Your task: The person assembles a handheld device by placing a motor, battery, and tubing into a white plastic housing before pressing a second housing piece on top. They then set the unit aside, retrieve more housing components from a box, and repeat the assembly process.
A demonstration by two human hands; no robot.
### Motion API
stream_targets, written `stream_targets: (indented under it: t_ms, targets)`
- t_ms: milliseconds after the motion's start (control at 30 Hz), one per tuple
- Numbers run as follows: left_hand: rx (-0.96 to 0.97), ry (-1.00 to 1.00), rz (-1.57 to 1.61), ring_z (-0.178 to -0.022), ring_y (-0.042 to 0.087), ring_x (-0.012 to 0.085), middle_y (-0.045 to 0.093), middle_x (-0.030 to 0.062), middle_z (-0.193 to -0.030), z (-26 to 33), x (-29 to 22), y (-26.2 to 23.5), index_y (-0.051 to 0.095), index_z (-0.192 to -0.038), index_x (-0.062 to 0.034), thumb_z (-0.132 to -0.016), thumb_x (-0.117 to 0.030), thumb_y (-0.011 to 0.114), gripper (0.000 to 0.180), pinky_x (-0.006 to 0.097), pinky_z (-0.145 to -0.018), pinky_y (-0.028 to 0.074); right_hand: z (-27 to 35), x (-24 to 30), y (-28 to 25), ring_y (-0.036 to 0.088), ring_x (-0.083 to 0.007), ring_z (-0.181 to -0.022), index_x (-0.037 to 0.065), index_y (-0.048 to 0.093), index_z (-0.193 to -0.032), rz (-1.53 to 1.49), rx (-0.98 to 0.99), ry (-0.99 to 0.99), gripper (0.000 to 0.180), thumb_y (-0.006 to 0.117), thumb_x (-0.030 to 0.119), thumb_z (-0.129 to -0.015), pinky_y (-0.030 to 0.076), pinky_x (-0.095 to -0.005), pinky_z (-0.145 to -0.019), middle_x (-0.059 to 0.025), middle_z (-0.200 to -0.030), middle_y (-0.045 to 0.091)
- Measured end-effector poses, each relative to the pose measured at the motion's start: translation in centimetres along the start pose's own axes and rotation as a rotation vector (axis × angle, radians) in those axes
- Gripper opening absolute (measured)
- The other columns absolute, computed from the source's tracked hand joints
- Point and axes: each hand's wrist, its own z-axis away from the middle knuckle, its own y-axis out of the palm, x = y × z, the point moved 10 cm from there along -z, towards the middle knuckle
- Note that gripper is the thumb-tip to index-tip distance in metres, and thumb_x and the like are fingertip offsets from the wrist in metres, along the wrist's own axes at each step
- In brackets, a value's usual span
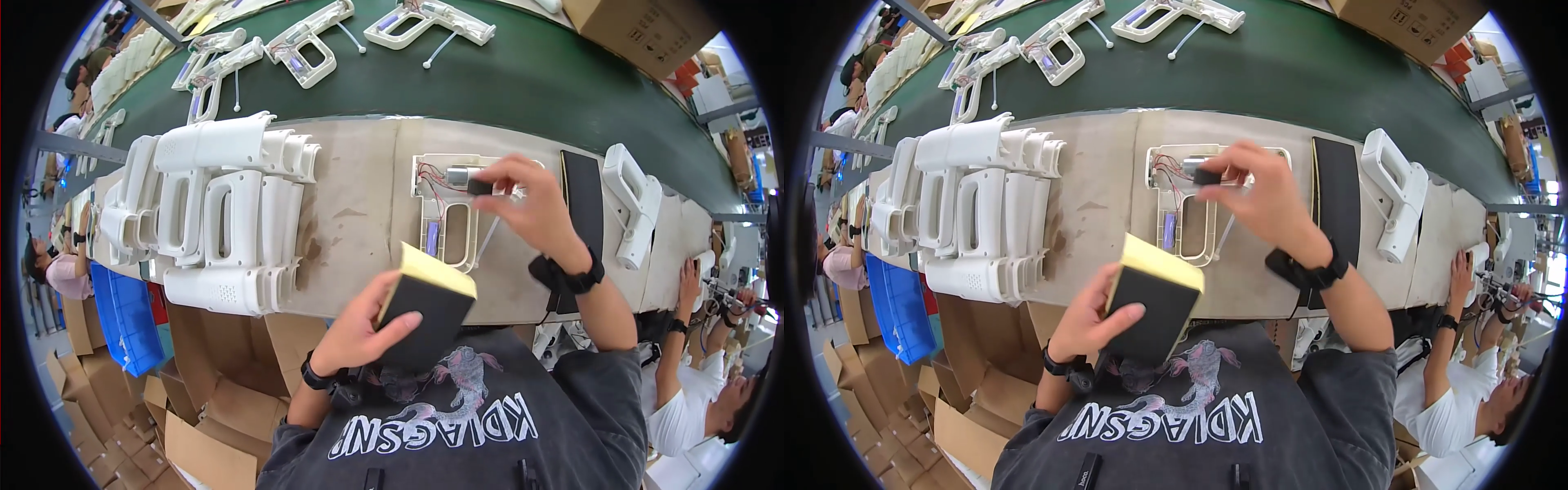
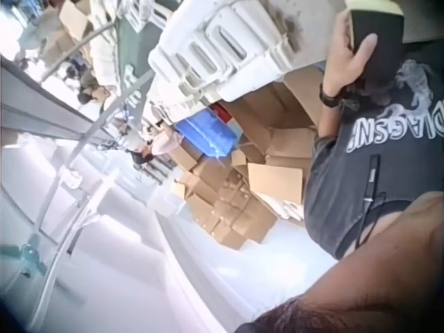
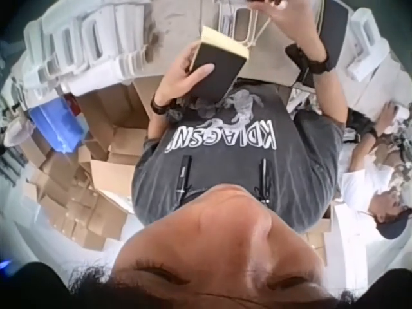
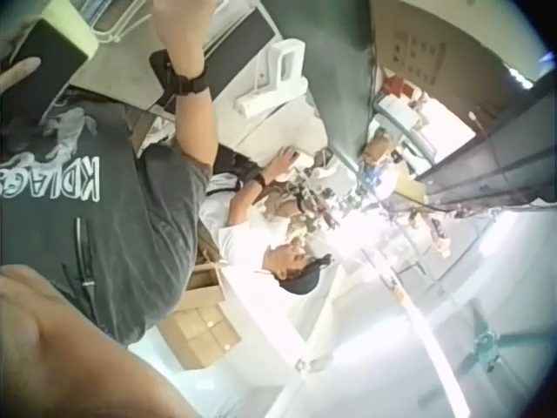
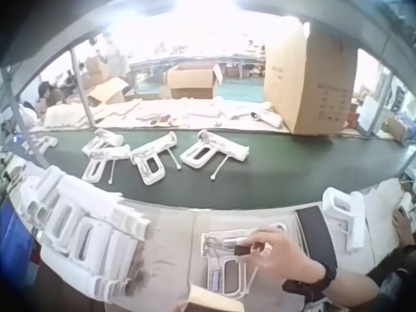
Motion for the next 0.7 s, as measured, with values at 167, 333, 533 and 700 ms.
stream_targets:
  t_ms: [167, 333, 533, 700]
  targets:
    - [-0.240, -0.070, 0.321, -0.112, 0.064, 0.0143, 0.065, 0.0122, -0.127, -0.1, 0.9, -2.7, 0.036, -0.150, 0.0005, -0.101, -0.003, 0.064, 0.057, 0.028, -0.094, 0.053, -2.3, 0.3, -0.6, 0.063, -0.0285, -0.097, 0.007, 0.074, -0.107, 0.612, -0.152, -0.214, 0.032, 0.083, 0.007, -0.076, 0.049, -0.0386, -0.087, -0.0086, -0.100, 0.068]
    - [-0.305, -0.049, 0.315, -0.112, 0.064, 0.0131, 0.066, 0.0107, -0.125, -0.2, 0.5, -2.9, 0.042, -0.144, 0.0039, -0.101, -0.004, 0.064, 0.049, 0.027, -0.093, 0.053, -2.8, -0.3, 0.0, 0.062, -0.0286, -0.105, 0.005, 0.073, -0.108, 0.691, -0.144, -0.199, 0.032, 0.082, 0.008, -0.078, 0.048, -0.0397, -0.091, -0.0080, -0.101, 0.070]
    - [-0.407, -0.007, 0.341, -0.108, 0.063, 0.0116, 0.066, 0.0095, -0.121, 0.0, 1.0, -3.3, 0.049, -0.132, 0.0033, -0.101, -0.007, 0.065, 0.036, 0.027, -0.092, 0.053, 1.4, 6.0, 2.1, 0.065, -0.0230, -0.089, 0.003, 0.074, -0.108, 0.475, -0.145, -0.293, 0.028, 0.080, 0.003, -0.082, 0.052, -0.0337, -0.077, -0.0091, -0.097, 0.069]
    - [-0.445, 0.031, 0.273, -0.107, 0.063, 0.0117, 0.065, 0.0103, -0.120, 0.0, 0.1, -2.9, 0.050, -0.125, 0.0027, -0.101, -0.008, 0.065, 0.030, 0.029, -0.090, 0.054, 3.7, 5.5, 7.0, 0.065, -0.0158, -0.072, 0.001, 0.075, -0.109, 0.217, -0.107, -0.202, 0.026, 0.080, 0.001, -0.084, 0.053, -0.0275, -0.066, -0.0093, -0.095, 0.069]
